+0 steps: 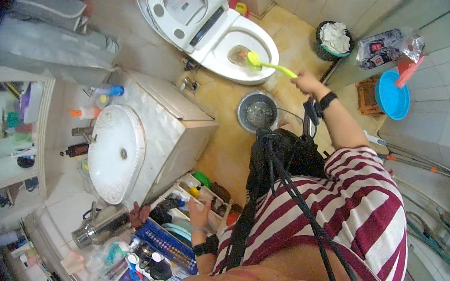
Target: The person places a bowl of noodles on a table, then walks to the bathroom. They fill a bucket with water from the sink, add cleaning liquid, and scrub the toilet bowl with a brush. The person then rinses the brush and places it back.
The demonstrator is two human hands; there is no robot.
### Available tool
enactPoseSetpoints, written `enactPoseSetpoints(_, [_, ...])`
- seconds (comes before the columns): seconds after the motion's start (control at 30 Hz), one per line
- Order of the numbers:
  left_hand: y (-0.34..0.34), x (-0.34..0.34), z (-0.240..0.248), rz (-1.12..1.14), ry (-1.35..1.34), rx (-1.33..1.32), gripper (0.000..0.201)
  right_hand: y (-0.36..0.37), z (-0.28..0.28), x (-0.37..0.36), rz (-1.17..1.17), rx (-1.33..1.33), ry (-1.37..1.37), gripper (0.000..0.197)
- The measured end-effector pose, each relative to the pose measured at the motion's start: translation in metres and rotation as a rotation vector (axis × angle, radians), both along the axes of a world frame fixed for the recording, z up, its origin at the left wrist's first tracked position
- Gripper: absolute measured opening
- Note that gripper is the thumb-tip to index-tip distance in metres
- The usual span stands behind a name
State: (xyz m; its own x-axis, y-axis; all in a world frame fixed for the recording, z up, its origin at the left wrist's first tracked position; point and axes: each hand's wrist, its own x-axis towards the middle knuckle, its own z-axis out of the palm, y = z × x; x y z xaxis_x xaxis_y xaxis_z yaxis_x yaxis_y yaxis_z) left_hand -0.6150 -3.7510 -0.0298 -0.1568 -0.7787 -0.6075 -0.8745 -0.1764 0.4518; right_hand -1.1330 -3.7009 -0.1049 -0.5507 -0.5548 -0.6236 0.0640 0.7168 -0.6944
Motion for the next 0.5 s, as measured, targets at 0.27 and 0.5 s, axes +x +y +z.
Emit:
enactPoseSetpoints(0.27, [0.022, 0.001, -0.021, 0.076, -0.204, -0.082, 0.086, -0.124, 0.006, -0.144, -0.114, -0.225, 0.091, 0.015])
enactPoseSetpoints(0.5, [0.087, 0.041, -0.139, -0.315, -0.339, -0.119, 0.062, -0.274, -0.054, -0.261, -0.194, -0.317, -0.141, 0.017])
